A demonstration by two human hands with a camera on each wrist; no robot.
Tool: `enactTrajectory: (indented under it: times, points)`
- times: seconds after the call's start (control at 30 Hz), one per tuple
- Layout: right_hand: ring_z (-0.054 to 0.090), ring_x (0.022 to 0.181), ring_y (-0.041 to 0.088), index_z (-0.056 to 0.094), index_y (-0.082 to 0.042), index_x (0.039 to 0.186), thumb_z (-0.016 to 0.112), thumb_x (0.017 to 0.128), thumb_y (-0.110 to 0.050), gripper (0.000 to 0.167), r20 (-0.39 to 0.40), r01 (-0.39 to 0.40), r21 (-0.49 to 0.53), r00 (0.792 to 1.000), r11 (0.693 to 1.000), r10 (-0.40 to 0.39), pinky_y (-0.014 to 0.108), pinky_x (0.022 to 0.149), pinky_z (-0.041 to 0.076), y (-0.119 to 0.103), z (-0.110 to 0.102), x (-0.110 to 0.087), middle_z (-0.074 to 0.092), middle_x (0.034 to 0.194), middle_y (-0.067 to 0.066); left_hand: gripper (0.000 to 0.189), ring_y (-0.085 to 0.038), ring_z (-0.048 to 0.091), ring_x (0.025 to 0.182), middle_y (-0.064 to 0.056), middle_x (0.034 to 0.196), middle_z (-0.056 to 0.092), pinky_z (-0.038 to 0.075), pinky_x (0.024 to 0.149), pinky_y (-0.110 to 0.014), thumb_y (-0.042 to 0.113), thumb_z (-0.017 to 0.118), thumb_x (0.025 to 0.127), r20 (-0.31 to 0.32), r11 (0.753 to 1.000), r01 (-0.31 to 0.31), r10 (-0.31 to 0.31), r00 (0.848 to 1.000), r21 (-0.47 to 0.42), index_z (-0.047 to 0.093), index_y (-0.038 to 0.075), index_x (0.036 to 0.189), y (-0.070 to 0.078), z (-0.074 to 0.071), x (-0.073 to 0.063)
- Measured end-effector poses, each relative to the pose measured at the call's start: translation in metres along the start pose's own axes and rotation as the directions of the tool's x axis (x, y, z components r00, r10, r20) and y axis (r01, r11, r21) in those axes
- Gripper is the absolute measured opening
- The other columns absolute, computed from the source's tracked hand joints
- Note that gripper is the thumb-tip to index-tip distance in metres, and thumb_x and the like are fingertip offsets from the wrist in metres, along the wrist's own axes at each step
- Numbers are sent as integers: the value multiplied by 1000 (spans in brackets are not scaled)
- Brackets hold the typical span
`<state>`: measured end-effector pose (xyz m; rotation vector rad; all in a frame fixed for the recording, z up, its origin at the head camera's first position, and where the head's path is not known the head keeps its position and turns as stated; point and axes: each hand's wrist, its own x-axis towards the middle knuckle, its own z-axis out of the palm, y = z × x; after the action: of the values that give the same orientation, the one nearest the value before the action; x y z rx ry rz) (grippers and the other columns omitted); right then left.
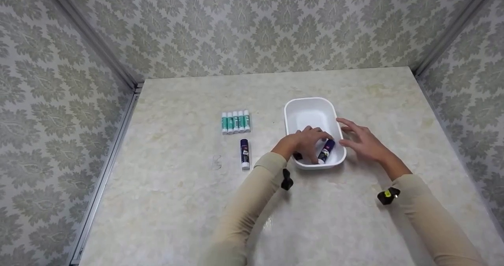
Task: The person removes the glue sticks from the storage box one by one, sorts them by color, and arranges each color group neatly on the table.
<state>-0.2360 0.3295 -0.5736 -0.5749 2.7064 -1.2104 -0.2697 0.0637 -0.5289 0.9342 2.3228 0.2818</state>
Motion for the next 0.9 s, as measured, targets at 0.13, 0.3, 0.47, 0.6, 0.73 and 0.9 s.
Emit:
enactTrajectory:
  times: [0.13,0.3,0.47,0.6,0.73,0.9]
  points:
    - [54,155,57,44,-14,172,75,108,-17,71,-1,3,12,1000,1000,-3,79,132,28,-1,0,0,65,155,35,97,-25,42,157,2,175,47,40,135,-57,43,90,94,-3,1000,2,-2,1000,-23,38,33,175,-1,0,1]
    - [58,150,58,44,-11,172,76,106,-12,73,-6,19,24,1000,1000,-19,78,131,31,0,-1,2,66,152,37,99,-24,40,159,5,176,47,35,139,-58,38,94,92,-5,997,17,-18,1000,-72,40,32,175,0,-1,2]
    - [58,150,59,43,-8,172,77,105,-10,75,1,22,44,1000,999,-22,80,130,30,-2,1,1,66,153,37,102,-25,40,163,3,174,48,37,139,-43,33,98,89,-20,990,6,-9,1000,-140,42,28,174,0,-3,2]
    - [56,152,59,44,-9,172,75,107,-11,72,-3,22,53,1000,998,-22,80,132,28,-2,2,0,65,155,37,100,-26,47,157,-3,170,52,41,134,-34,29,99,88,-56,989,-30,22,998,-147,45,21,172,-1,-5,0]
    - [54,154,59,44,-13,172,74,108,-15,70,-9,18,32,1000,999,-17,80,132,27,0,2,1,65,155,37,97,-26,49,156,-5,169,53,41,135,-36,28,97,89,-93,989,-56,44,995,-134,45,17,171,-2,-9,-4]
    - [52,156,59,42,-14,173,73,109,-17,71,1,5,21,1000,1000,-5,80,133,25,1,1,2,64,156,37,96,-27,48,159,-6,171,52,39,137,-37,25,96,90,-115,986,-78,61,991,-150,45,16,171,-4,-13,-8]
